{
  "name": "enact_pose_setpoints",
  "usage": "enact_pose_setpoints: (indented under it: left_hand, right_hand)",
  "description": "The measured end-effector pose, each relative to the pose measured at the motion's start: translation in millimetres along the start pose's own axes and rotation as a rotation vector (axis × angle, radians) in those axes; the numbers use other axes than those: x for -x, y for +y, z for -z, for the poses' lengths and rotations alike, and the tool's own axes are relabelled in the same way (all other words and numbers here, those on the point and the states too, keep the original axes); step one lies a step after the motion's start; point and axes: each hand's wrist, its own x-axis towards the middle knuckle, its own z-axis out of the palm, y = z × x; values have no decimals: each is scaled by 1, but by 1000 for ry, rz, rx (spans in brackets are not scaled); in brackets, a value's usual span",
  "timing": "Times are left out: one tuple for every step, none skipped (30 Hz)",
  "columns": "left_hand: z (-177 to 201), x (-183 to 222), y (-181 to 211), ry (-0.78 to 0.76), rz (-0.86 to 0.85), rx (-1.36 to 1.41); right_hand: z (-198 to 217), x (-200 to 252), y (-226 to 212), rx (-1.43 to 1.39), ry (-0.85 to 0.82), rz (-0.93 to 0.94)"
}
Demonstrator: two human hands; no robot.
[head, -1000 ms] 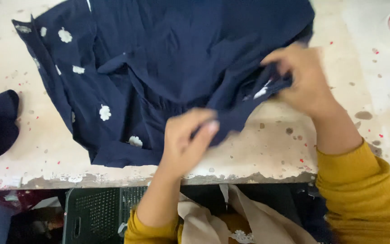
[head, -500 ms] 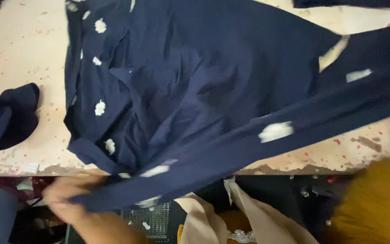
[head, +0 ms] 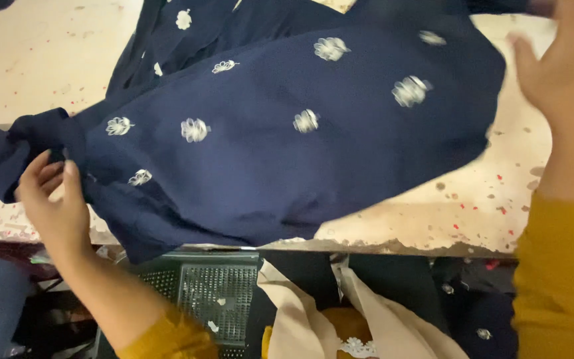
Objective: Inspecting a finished garment for loose threads, removing them, and folding the item.
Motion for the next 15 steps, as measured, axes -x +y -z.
enact_pose_setpoints:
  left_hand:
    - [7,15,10,95,-132,-145]
    - [11,29,20,179,-269,-284]
    - [12,41,17,177,-272,-282]
    - [15,54,14,48,-49,-378]
    - [19,67,10,-84,173,-470]
    - [9,67,31,-86,170,-470]
    - [0,66,52,-241,366,-379]
    - [-7,69,73,-397,566,-288]
    - [-18,62,82,-401,572,-292]
    - [-31,54,91,-447,620,-313]
    - [-44,46,100,-493,669,-335]
    - [-61,38,93,-489,664,-330]
    - [-78,30,86,-497,520,-314]
    - [-91,25,77,-512,383,-307]
    - [-104,13,63,-515,386,-311]
  right_hand:
    - [-3,2,-7,-65,-304,-397]
    - [-5,8,-12,-145,-625,-785]
    - [-8,11,-19,-144,-623,-790]
    - [-12,15,-26,-207,-729,-872]
    - [-16,19,-34,-272,-835,-953]
    - [-29,30,-26,-272,-834,-957]
    - [-42,42,-18,-299,-720,-835]
    - [-55,55,-11,-324,-614,-711]
    - [-63,57,-7,-326,-622,-713]
    - [-70,61,-3,-334,-581,-599]
    - [-76,65,1,-342,-539,-485]
    - [-64,53,-6,-340,-531,-481]
    - [-51,41,-15,-452,-480,-785]
    - [-38,36,-26,-569,-436,-1096]
    - [-50,61,23,-570,-440,-1100]
